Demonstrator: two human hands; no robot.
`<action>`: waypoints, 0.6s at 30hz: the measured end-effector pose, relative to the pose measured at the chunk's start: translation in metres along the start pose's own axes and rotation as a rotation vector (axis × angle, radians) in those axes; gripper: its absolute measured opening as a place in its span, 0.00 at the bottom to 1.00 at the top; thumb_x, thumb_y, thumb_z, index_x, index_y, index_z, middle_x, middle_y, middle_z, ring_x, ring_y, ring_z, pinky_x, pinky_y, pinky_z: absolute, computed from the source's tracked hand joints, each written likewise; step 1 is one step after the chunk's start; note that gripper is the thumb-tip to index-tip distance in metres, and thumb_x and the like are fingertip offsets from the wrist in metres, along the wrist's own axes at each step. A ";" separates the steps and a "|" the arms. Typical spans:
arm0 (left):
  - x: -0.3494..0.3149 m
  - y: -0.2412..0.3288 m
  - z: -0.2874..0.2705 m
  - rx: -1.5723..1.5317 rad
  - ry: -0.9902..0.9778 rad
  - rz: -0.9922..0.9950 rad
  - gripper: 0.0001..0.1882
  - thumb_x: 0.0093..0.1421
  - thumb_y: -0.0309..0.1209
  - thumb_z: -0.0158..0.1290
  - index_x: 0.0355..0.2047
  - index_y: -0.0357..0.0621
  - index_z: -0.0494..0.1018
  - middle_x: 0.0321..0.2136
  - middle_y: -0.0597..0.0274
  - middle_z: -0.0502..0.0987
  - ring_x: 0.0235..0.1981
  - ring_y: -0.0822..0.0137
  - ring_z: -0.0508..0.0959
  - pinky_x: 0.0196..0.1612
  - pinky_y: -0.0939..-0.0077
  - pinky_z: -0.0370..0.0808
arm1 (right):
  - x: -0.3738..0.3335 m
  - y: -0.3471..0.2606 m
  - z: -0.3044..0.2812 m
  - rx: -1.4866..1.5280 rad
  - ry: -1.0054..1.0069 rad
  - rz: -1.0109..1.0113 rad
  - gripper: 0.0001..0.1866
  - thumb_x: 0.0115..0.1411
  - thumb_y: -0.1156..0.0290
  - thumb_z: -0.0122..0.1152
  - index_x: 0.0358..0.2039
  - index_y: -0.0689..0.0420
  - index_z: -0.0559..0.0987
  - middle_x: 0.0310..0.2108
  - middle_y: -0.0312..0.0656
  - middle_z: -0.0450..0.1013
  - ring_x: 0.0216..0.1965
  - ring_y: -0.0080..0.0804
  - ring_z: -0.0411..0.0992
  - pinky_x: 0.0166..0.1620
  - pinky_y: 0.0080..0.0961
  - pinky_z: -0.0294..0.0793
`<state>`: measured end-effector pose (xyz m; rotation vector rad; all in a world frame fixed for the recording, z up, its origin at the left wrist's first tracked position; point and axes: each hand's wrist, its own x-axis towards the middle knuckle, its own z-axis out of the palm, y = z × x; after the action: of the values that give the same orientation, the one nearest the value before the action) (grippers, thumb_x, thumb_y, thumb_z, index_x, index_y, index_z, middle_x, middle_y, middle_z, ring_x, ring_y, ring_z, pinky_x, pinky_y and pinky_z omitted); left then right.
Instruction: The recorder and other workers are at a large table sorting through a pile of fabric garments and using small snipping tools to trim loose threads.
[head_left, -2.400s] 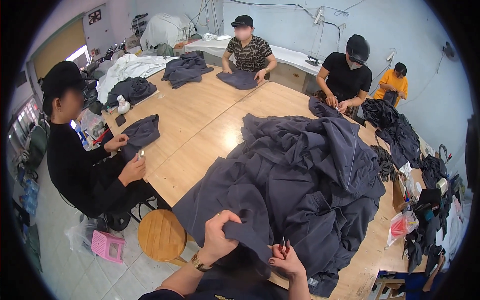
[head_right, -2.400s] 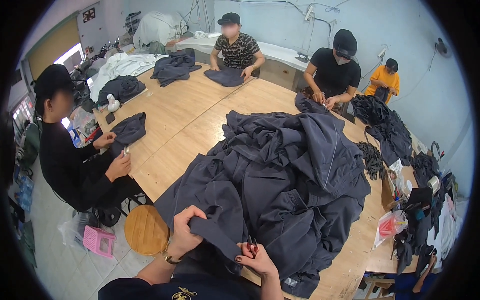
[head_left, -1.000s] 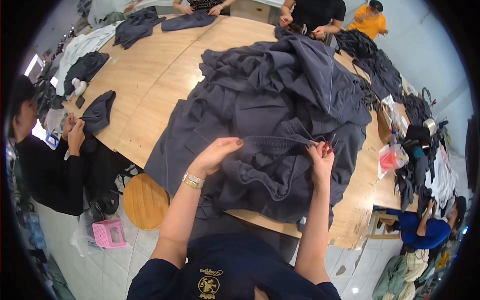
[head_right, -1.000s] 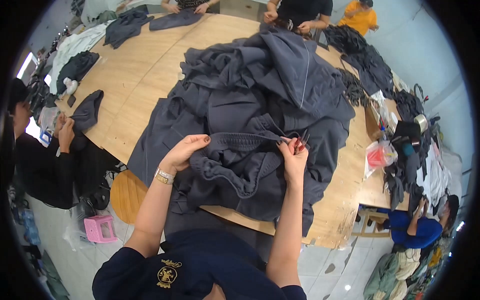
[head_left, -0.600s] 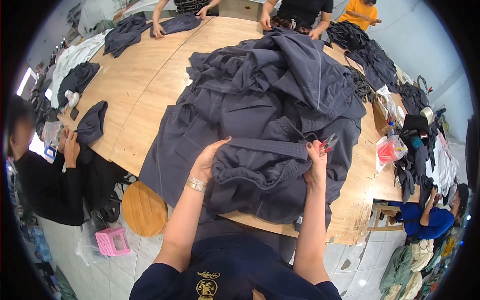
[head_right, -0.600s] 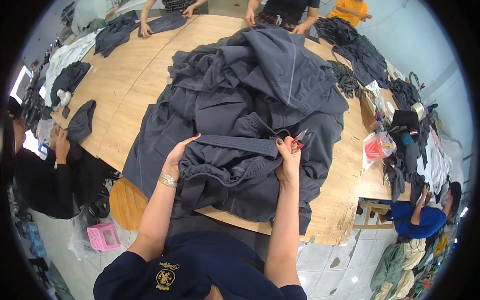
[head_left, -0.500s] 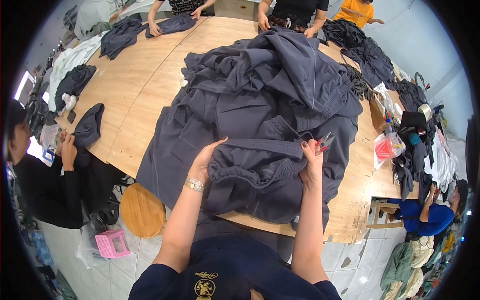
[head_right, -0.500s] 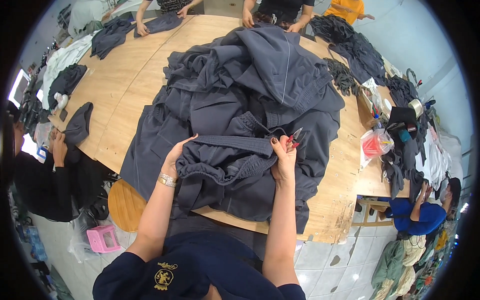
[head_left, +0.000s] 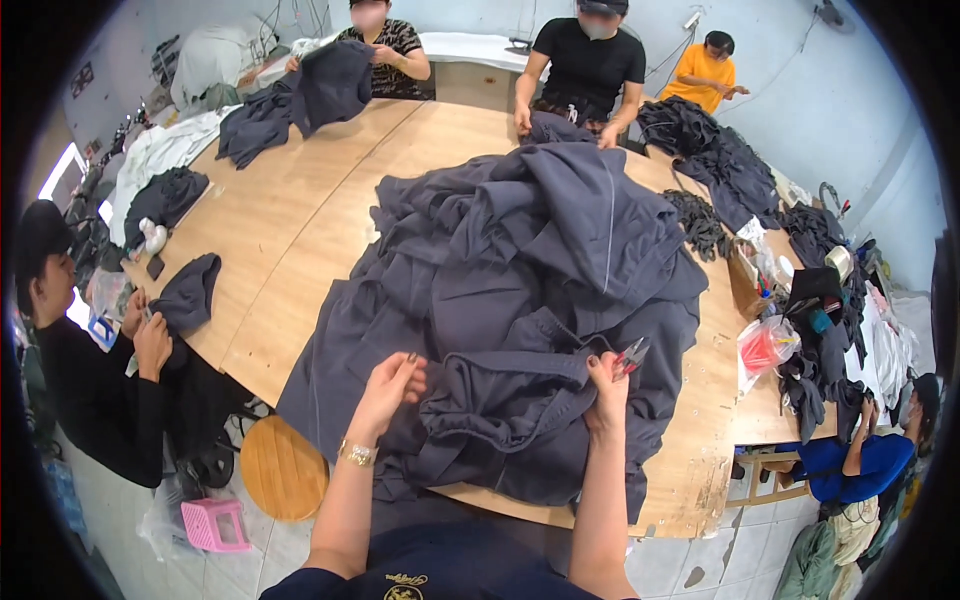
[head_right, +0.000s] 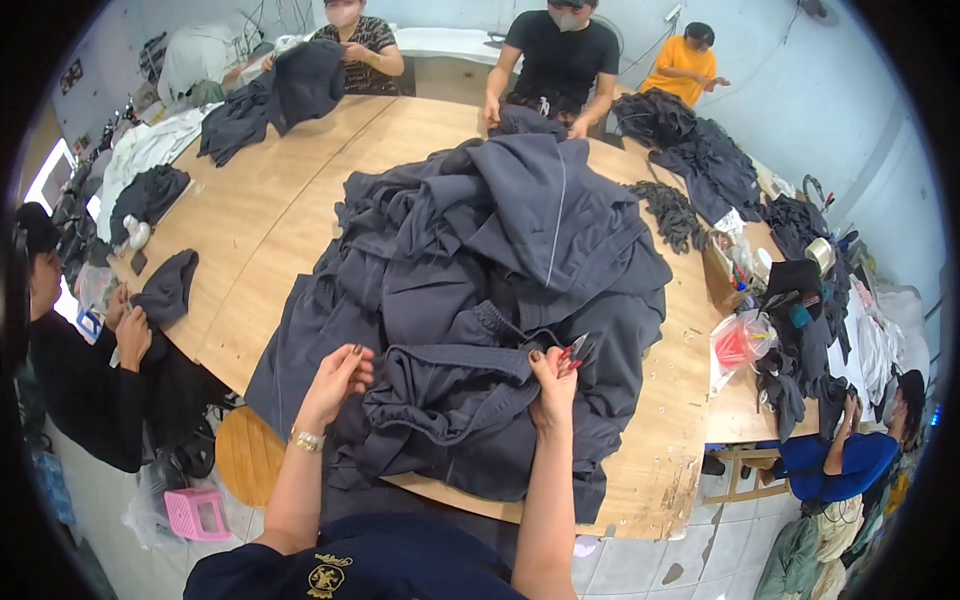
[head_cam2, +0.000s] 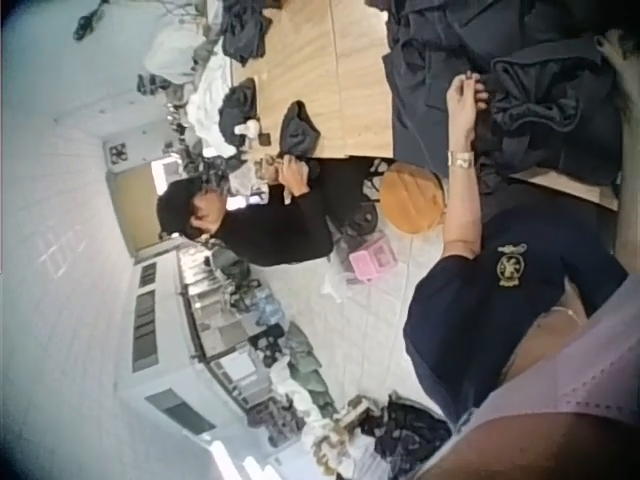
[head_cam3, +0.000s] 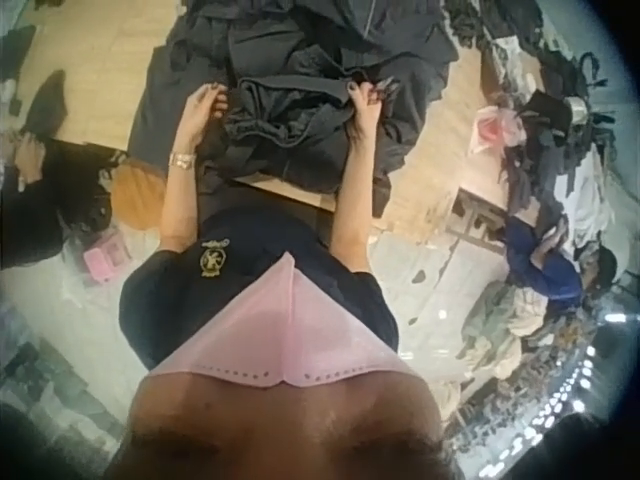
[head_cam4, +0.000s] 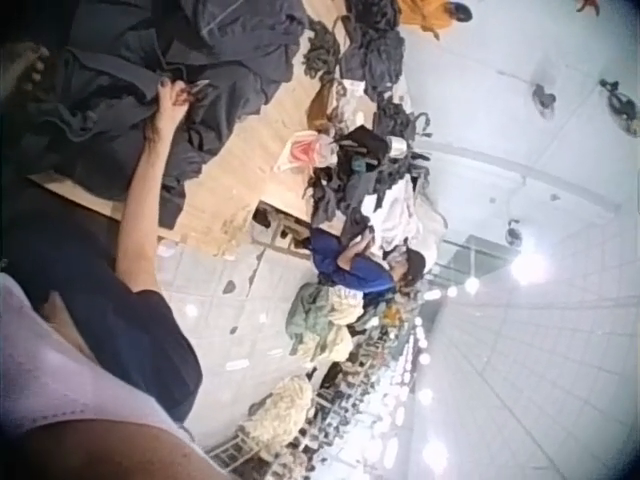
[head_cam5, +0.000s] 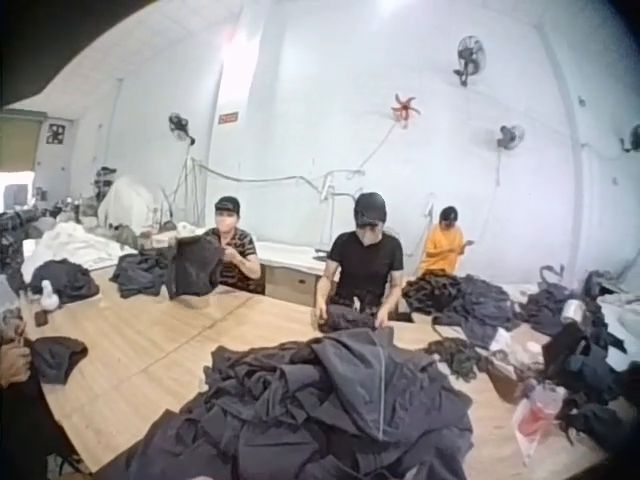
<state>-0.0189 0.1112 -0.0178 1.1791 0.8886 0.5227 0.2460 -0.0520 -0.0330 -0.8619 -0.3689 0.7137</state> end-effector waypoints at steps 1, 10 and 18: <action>-0.003 -0.002 -0.004 0.082 0.002 0.020 0.15 0.65 0.40 0.44 0.38 0.41 0.72 0.26 0.69 0.72 0.27 0.77 0.73 0.30 0.85 0.72 | 0.000 -0.001 0.002 0.011 -0.021 -0.006 0.20 0.55 0.80 0.59 0.16 0.48 0.59 0.18 0.26 0.60 0.20 0.13 0.57 0.26 0.14 0.57; -0.027 0.009 0.022 0.557 -0.252 -0.073 0.25 0.61 0.47 0.48 0.37 0.32 0.71 0.22 0.59 0.75 0.17 0.74 0.73 0.21 0.79 0.71 | 0.001 -0.003 0.002 -0.037 -0.011 -0.018 0.21 0.55 0.79 0.60 0.16 0.48 0.59 0.18 0.25 0.61 0.21 0.12 0.56 0.26 0.12 0.53; -0.022 0.006 0.034 0.285 -0.438 -0.060 0.18 0.64 0.37 0.47 0.43 0.31 0.71 0.35 0.66 0.75 0.35 0.79 0.70 0.39 0.81 0.69 | -0.002 -0.011 -0.003 -0.131 0.065 -0.057 0.21 0.55 0.81 0.58 0.16 0.48 0.59 0.17 0.25 0.58 0.21 0.12 0.56 0.26 0.12 0.53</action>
<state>-0.0034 0.0773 -0.0010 1.4502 0.6274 0.0780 0.2509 -0.0602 -0.0264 -0.9924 -0.3832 0.6125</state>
